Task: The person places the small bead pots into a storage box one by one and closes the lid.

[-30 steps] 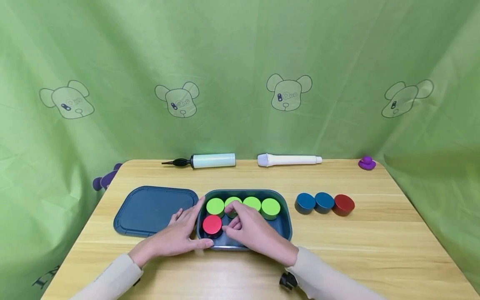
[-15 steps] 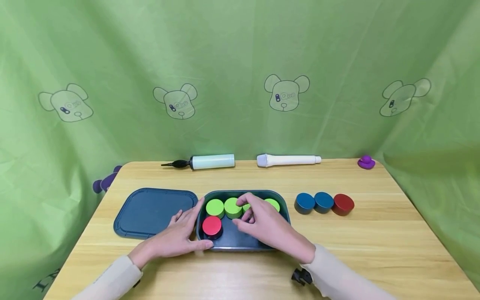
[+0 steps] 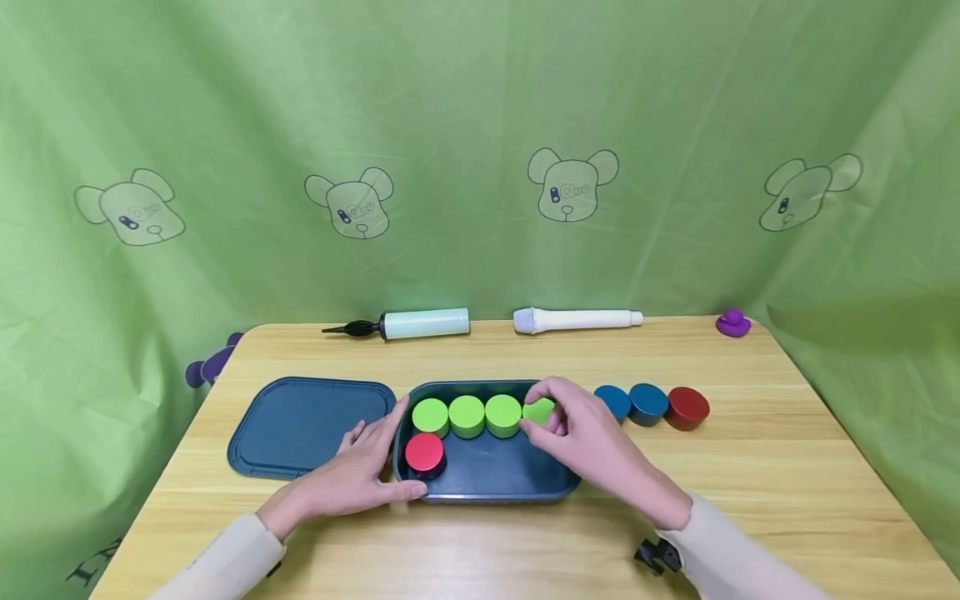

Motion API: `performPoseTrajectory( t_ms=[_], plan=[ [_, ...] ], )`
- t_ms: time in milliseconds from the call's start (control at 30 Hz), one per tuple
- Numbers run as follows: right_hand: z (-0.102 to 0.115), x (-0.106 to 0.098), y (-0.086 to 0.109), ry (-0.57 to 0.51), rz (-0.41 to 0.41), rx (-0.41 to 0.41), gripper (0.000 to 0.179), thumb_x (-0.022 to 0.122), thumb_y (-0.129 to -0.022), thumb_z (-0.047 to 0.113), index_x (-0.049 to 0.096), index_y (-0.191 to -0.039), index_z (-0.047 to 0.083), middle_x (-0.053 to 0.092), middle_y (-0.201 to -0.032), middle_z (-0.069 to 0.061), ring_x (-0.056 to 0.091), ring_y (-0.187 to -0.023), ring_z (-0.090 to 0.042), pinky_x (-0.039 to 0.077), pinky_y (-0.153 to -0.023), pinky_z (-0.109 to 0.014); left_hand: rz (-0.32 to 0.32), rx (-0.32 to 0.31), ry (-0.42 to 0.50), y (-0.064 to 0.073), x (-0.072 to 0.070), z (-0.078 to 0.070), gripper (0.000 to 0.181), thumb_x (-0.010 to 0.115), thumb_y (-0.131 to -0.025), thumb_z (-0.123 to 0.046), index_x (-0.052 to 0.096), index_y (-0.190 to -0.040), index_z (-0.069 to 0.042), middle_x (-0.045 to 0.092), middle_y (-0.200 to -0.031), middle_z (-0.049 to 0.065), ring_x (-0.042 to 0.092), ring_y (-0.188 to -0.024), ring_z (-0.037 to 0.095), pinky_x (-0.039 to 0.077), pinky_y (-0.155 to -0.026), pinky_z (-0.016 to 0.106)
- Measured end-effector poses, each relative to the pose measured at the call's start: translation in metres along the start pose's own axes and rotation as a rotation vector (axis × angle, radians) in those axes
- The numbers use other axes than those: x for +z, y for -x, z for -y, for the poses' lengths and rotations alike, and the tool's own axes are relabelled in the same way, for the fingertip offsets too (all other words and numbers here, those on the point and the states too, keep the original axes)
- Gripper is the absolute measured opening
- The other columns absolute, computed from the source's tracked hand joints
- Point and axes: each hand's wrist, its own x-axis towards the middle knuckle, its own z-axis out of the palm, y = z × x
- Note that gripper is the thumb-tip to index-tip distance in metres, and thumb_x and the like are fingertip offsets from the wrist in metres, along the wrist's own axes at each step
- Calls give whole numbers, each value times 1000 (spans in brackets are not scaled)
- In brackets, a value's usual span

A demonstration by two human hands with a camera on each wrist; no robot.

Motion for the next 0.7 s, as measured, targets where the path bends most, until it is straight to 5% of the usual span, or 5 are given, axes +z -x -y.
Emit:
performPoseTrajectory(
  t_ms=[700],
  plan=[
    [-51, -45, 24, 111, -86, 109, 43, 87, -96, 17, 61, -129, 7, 62, -83, -2, 60, -71, -15, 50, -62, -26, -9, 5, 5, 0, 0, 1, 124, 73, -93, -75, -7, -177, -29, 20, -180, 8, 17, -165, 34, 0, -128, 68]
  ],
)
